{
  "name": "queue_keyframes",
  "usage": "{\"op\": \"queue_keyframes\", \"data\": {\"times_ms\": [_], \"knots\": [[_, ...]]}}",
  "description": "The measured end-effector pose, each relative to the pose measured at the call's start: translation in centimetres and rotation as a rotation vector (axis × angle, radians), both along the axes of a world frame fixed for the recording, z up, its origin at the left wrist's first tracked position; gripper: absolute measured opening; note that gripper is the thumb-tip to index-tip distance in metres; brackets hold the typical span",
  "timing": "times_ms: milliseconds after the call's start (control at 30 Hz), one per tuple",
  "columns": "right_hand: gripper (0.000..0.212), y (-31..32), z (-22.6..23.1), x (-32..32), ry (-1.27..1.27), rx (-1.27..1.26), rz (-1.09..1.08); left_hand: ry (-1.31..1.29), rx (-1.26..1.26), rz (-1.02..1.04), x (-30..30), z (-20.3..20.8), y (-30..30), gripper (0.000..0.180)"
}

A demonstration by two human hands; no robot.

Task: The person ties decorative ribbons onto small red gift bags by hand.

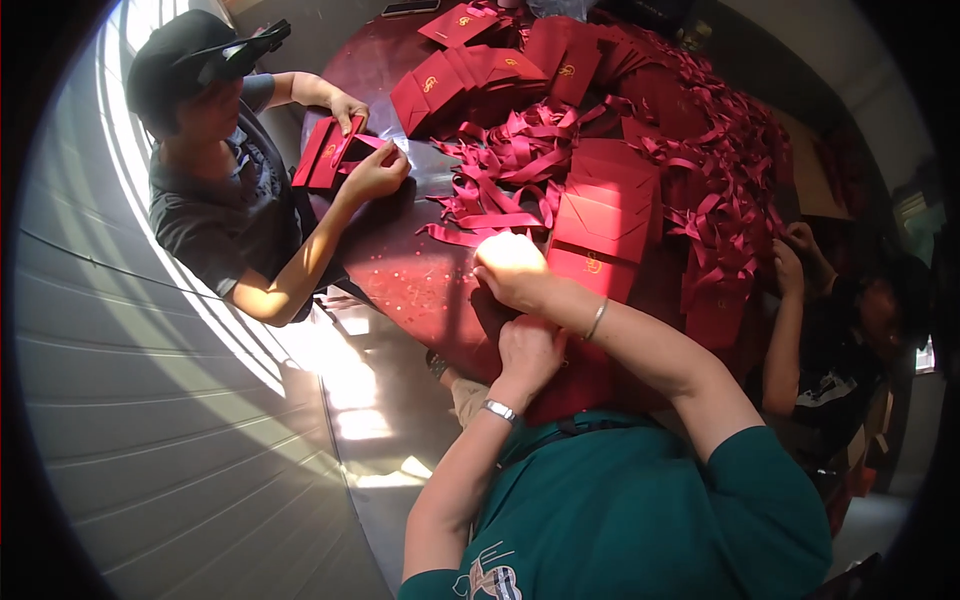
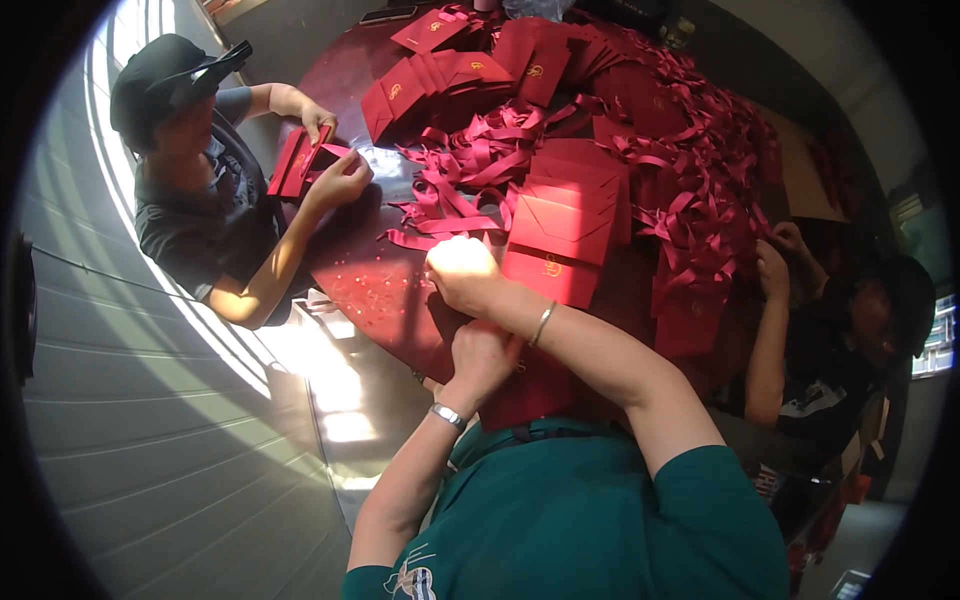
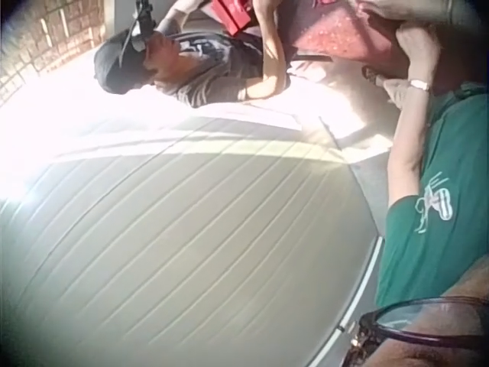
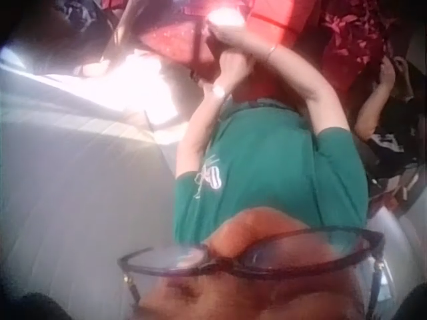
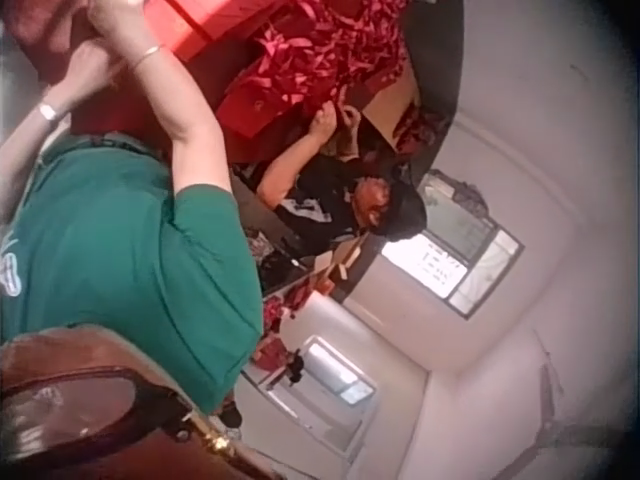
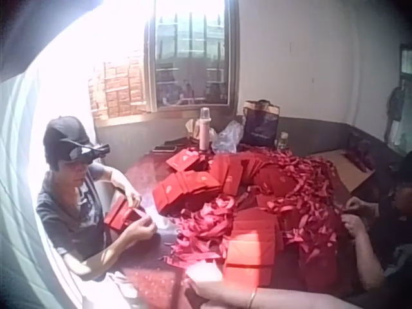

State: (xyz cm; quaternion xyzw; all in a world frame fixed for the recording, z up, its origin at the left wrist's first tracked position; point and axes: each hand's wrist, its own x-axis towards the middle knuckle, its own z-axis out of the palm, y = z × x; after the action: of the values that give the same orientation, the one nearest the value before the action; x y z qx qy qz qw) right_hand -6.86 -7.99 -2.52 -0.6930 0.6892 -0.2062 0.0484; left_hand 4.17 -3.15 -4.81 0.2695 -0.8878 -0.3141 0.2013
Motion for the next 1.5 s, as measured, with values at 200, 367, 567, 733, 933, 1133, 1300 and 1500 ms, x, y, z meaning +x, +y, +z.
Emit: {"op": "queue_keyframes", "data": {"times_ms": [200, 367, 567, 733, 933, 1133, 1300, 1500], "knots": [[0.011, 9.2, 5.8, -8.8, -1.021, -0.22, -0.275, -0.201, 0.263, -0.058, -0.3, 2.7, -1.3, 0.019], [0.008, 17.4, 10.3, -14.1, -0.902, -0.636, -0.482, -0.248, 0.415, -0.128, -0.9, 0.9, -1.5, 0.018], [0.01, 20.4, 7.9, -7.2, -0.657, -0.226, -0.403, -0.271, 0.697, -0.126, -1.7, -0.3, -1.2, 0.025], [0.011, 18.9, 2.0, -2.9, -0.482, -0.051, -0.463, -0.195, 0.765, -0.064, -2.6, 0.2, -0.4, 0.018], [0.01, 18.3, 0.6, -2.8, -0.458, -0.003, -0.482, -0.115, 0.573, 0.044, -2.2, 0.6, 1.2, 0.024], [0.008, 17.6, -0.2, -2.6, -0.442, 0.022, -0.537, -0.139, 0.49, 0.1, -2.3, 1.1, 1.7, 0.026], [0.009, 16.8, 0.0, -2.7, -0.421, 0.033, -0.574, -0.099, 0.47, 0.057, -2.1, 1.7, 1.7, 0.025], [0.014, 15.7, 0.9, -2.9, -0.439, 0.163, -0.605, -0.034, 0.32, -0.006, -1.8, 2.3, 1.9, 0.023]]}}
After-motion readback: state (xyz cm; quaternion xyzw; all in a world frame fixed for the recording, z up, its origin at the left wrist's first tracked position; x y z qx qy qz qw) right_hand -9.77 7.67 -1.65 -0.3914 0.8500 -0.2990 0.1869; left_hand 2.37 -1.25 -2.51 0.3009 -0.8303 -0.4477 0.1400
